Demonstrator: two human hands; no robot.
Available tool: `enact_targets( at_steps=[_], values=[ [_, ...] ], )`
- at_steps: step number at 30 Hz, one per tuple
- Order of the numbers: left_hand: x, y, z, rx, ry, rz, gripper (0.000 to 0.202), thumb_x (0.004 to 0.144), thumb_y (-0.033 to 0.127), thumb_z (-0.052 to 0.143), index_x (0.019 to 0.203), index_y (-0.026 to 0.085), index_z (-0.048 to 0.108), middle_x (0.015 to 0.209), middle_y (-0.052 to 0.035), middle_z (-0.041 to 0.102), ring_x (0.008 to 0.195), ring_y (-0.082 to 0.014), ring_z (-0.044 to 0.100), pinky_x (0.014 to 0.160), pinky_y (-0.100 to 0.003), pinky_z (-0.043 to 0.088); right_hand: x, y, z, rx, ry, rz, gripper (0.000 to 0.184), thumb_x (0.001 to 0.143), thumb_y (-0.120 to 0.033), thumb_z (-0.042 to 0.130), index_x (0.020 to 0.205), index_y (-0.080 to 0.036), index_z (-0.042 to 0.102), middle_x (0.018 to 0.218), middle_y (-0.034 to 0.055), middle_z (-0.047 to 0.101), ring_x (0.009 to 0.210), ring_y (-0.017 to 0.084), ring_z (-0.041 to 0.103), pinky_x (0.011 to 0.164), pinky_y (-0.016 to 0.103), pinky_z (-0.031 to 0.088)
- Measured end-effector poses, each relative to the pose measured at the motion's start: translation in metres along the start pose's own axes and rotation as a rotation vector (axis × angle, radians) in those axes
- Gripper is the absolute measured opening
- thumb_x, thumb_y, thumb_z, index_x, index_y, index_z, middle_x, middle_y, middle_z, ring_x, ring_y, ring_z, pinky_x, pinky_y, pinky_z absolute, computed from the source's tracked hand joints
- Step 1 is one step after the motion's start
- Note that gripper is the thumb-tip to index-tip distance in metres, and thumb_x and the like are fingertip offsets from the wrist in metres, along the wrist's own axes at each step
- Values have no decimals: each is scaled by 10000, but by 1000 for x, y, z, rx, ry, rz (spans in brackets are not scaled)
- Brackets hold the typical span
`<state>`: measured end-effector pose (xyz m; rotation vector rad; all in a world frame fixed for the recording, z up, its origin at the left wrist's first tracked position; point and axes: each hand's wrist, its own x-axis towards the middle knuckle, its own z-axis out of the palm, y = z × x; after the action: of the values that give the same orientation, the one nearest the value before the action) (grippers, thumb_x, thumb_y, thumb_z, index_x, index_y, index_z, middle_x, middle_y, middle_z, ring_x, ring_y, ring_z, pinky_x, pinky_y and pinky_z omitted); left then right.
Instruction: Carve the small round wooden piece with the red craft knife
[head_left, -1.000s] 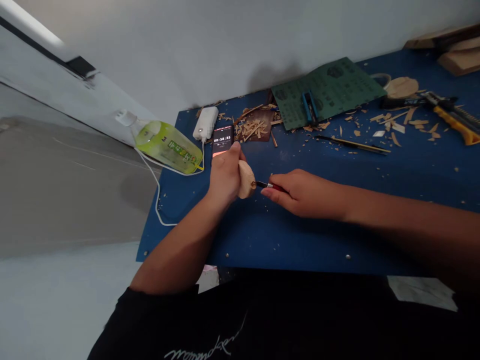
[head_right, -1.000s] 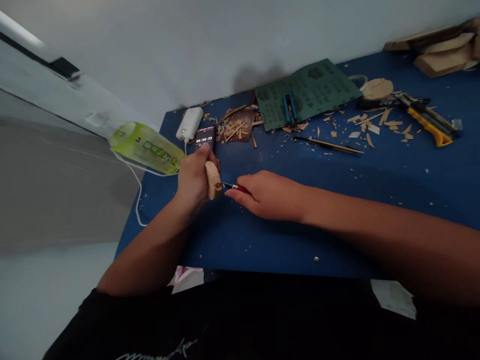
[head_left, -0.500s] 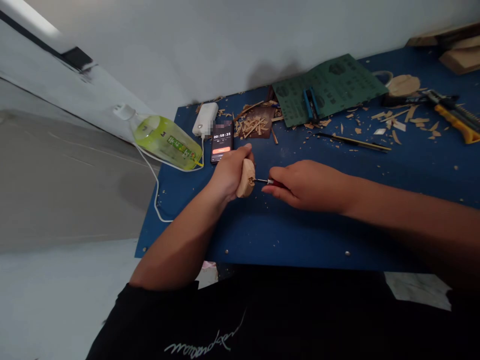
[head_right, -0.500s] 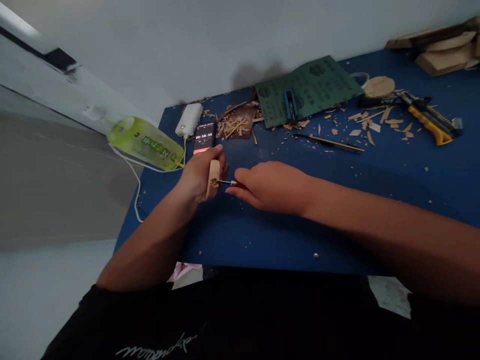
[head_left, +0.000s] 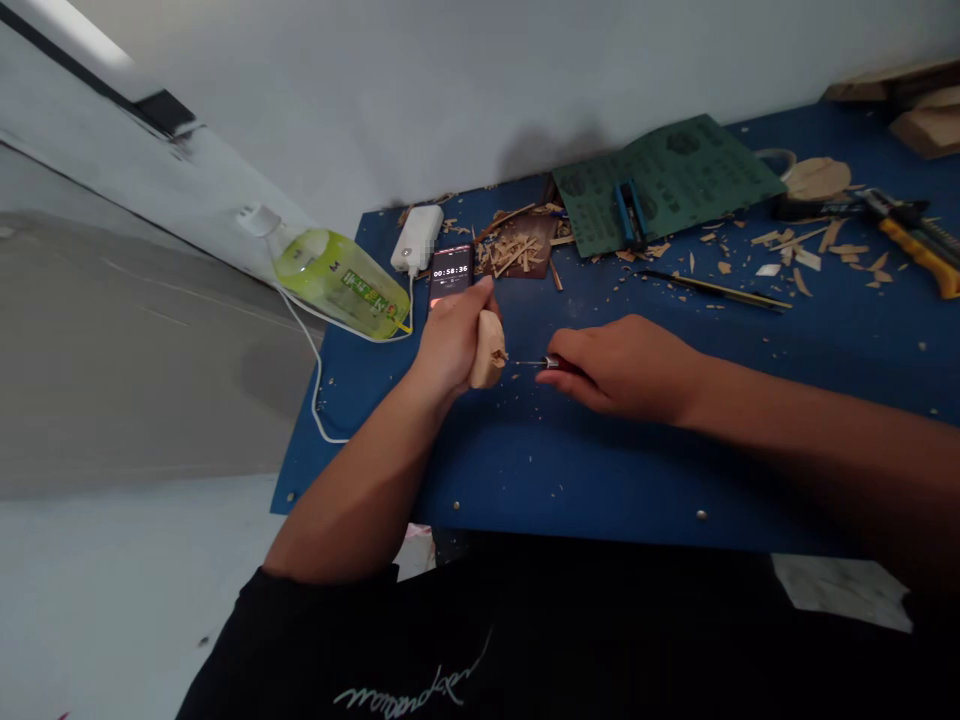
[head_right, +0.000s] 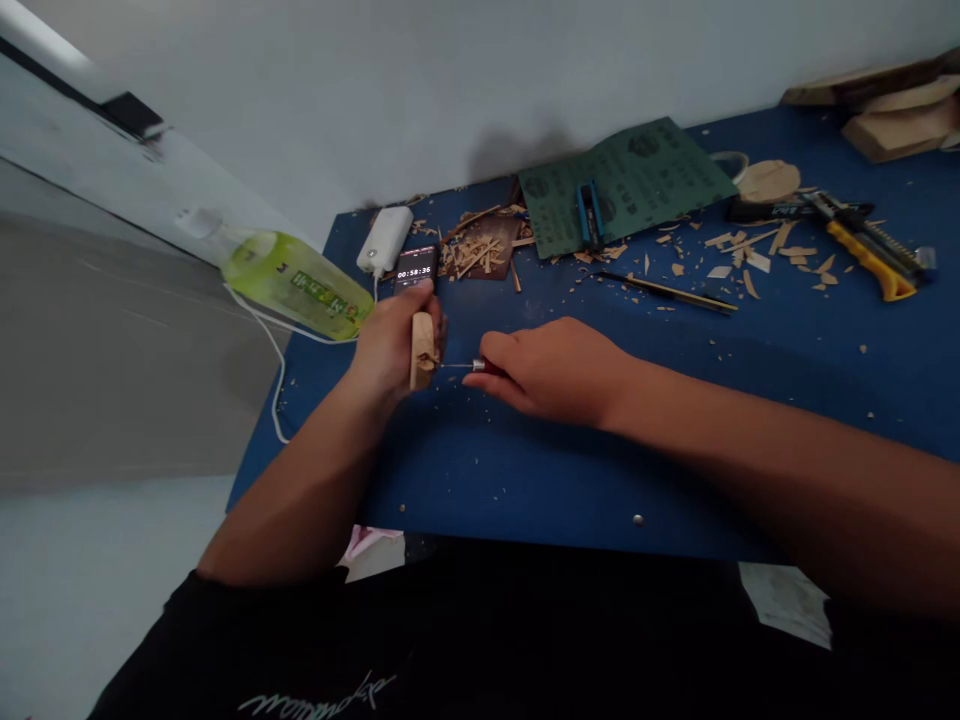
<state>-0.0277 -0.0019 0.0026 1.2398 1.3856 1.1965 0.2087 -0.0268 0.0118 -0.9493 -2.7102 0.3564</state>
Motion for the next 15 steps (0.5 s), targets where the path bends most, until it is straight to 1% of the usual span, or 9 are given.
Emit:
enact_targets(
  at_steps=[2, 4, 5, 8, 11, 13, 15],
  values=[
    [2, -2, -3, 27, 82, 48, 636, 1007, 699, 649, 593, 220, 589, 527, -4, 552, 464, -117, 489, 477, -278, 387, 0, -2, 0, 95, 5, 60, 444, 1169, -550, 414, 1075, -190, 657, 873, 70, 772, 701, 218, 642, 646, 332, 243],
    [2, -3, -5, 95, 179, 119, 650, 1040, 699, 613, 601, 220, 609, 545, -3, 569, 499, -119, 502, 507, -278, 393, 1, -5, 1, 188, -3, 102, 420, 1165, -540, 427, 1062, -197, 649, 854, 59, 756, 702, 207, 623, 662, 328, 269],
    [1, -4, -5, 129, 209, 149, 653, 1057, 691, 594, 607, 220, 621, 553, -3, 576, 514, -121, 511, 521, -278, 398, 1, -7, 1, 221, -9, 117, 415, 1163, -539, 431, 1058, -199, 646, 846, 57, 748, 705, 203, 615, 668, 327, 277],
    [-2, -4, -5, 172, 237, 185, 658, 1086, 678, 559, 619, 221, 639, 570, -4, 593, 533, -127, 525, 546, -279, 413, 1, -10, 3, 271, -11, 144, 403, 1158, -538, 442, 1047, -202, 633, 836, 56, 722, 705, 197, 582, 674, 327, 281],
    [-7, -1, -2, 182, 262, 204, 682, 1078, 721, 550, 624, 220, 636, 574, -7, 599, 537, -134, 525, 563, -287, 424, 0, -14, 4, 343, 1, 167, 379, 1156, -527, 454, 1008, -212, 603, 779, 27, 664, 679, 179, 527, 673, 327, 275],
    [-10, 2, 1, 174, 303, 232, 702, 1071, 752, 537, 620, 221, 627, 564, -7, 583, 534, -138, 517, 560, -296, 417, 0, -18, 4, 448, 6, 201, 396, 1156, -534, 457, 940, -223, 572, 732, 0, 616, 654, 162, 496, 663, 323, 277],
    [-12, 5, 4, 152, 346, 257, 709, 1085, 741, 515, 613, 224, 625, 559, -8, 575, 535, -139, 512, 557, -299, 409, 0, -22, 4, 569, 13, 234, 443, 1156, -557, 451, 870, -230, 541, 710, -15, 590, 639, 147, 484, 653, 317, 287]
  ],
)
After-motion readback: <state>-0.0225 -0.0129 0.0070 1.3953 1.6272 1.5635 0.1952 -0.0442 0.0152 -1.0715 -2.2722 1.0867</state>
